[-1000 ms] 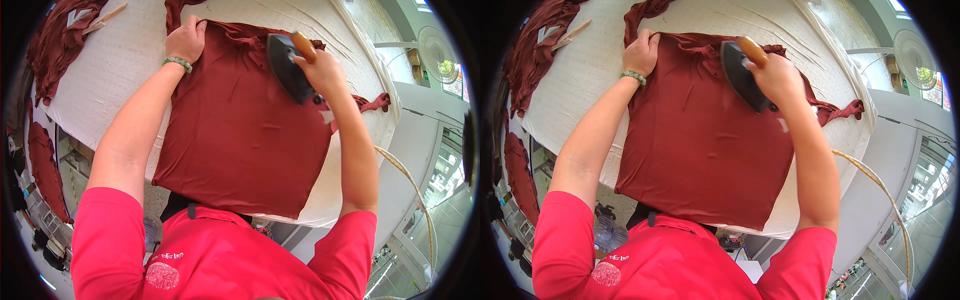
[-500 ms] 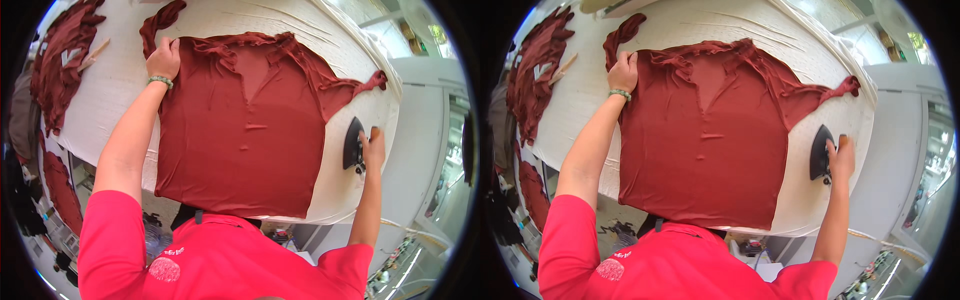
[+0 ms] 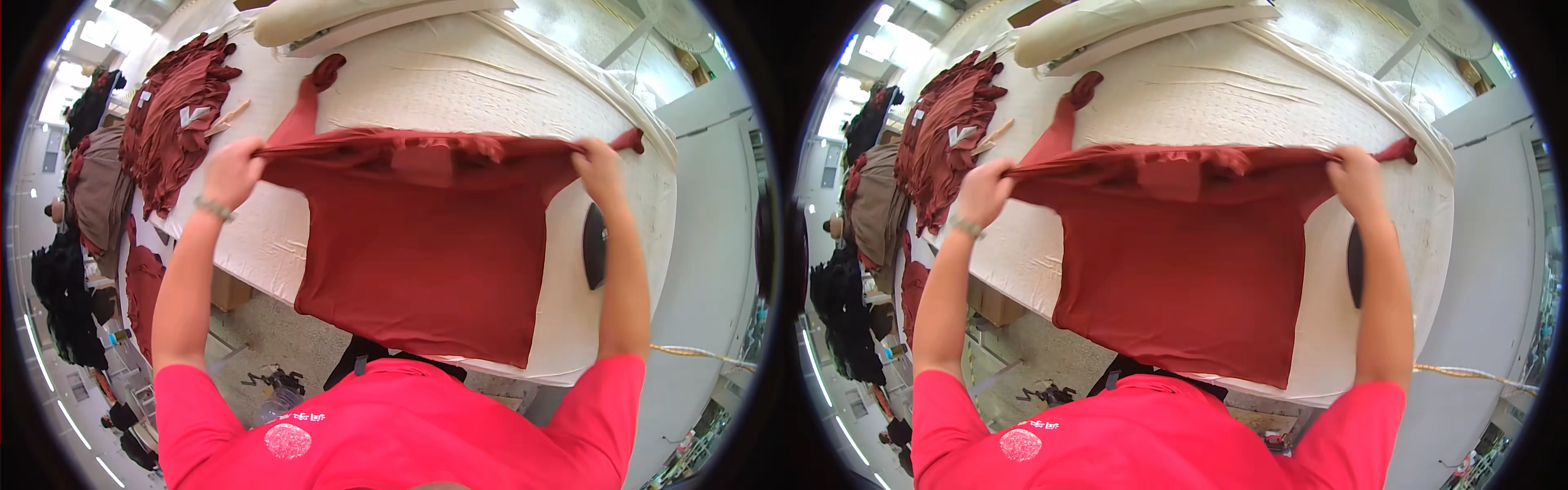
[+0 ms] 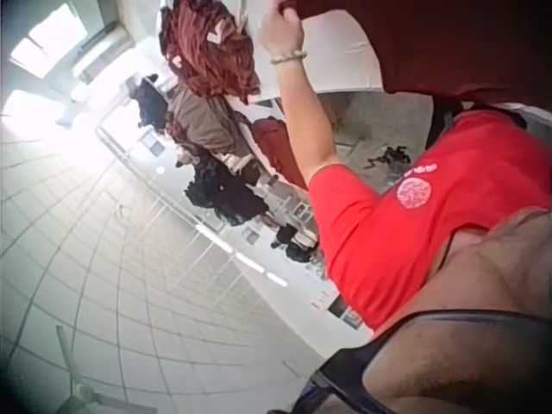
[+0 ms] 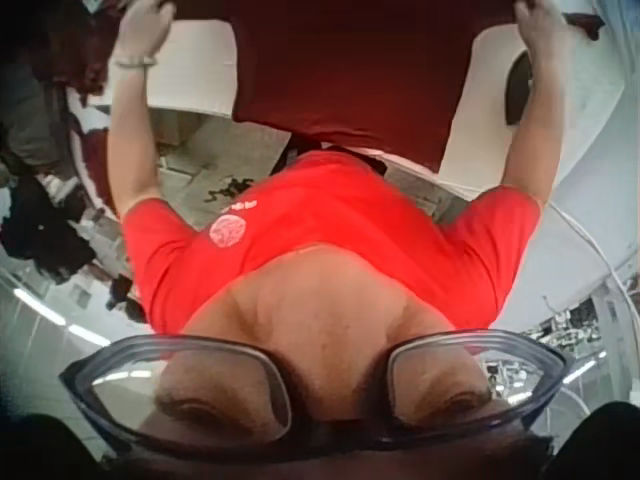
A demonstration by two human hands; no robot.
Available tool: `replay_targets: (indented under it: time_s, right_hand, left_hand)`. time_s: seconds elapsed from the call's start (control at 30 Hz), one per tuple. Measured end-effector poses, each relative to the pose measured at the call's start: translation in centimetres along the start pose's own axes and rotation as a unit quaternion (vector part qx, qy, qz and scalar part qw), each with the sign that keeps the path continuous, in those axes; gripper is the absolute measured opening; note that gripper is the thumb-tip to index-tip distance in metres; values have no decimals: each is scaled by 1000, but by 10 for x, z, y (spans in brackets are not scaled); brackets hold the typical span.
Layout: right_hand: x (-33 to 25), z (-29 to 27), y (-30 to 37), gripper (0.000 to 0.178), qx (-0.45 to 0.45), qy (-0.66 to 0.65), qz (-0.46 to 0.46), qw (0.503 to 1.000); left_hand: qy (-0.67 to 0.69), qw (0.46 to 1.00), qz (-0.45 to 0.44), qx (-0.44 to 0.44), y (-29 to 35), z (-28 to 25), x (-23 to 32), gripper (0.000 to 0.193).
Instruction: Ironing and folding red fabric garments on an industrial pressing table.
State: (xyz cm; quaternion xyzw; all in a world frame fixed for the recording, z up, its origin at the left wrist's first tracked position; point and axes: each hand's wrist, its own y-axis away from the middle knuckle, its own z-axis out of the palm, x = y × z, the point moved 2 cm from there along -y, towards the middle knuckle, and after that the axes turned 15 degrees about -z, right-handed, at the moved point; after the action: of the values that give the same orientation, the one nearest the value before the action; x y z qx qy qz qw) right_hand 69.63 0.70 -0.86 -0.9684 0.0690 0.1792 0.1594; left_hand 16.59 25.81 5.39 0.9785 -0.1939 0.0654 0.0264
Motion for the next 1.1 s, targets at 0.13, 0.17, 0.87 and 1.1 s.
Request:
replay_targets:
  time_s: [0.13, 0.17, 0.87, 1.1]
  right_hand:
    - [-72, -145, 45, 33, 142, -102, 32, 984]
    - [-81, -153, 41, 33, 144, -100, 27, 984]
    - [-151, -72, 126, 35, 179, -26, -141, 973]
    - [-155, 10, 234, 35, 73, -106, -60, 990]
  left_hand:
    - [147, 974, 36, 169, 70, -103, -26, 32]
    - [148, 973, 35, 175, 74, -116, -25, 32]
    - [176, 935, -7, 307, 211, -54, -74, 48]
    - [187, 959, -110, 181, 317, 70, -92, 47]
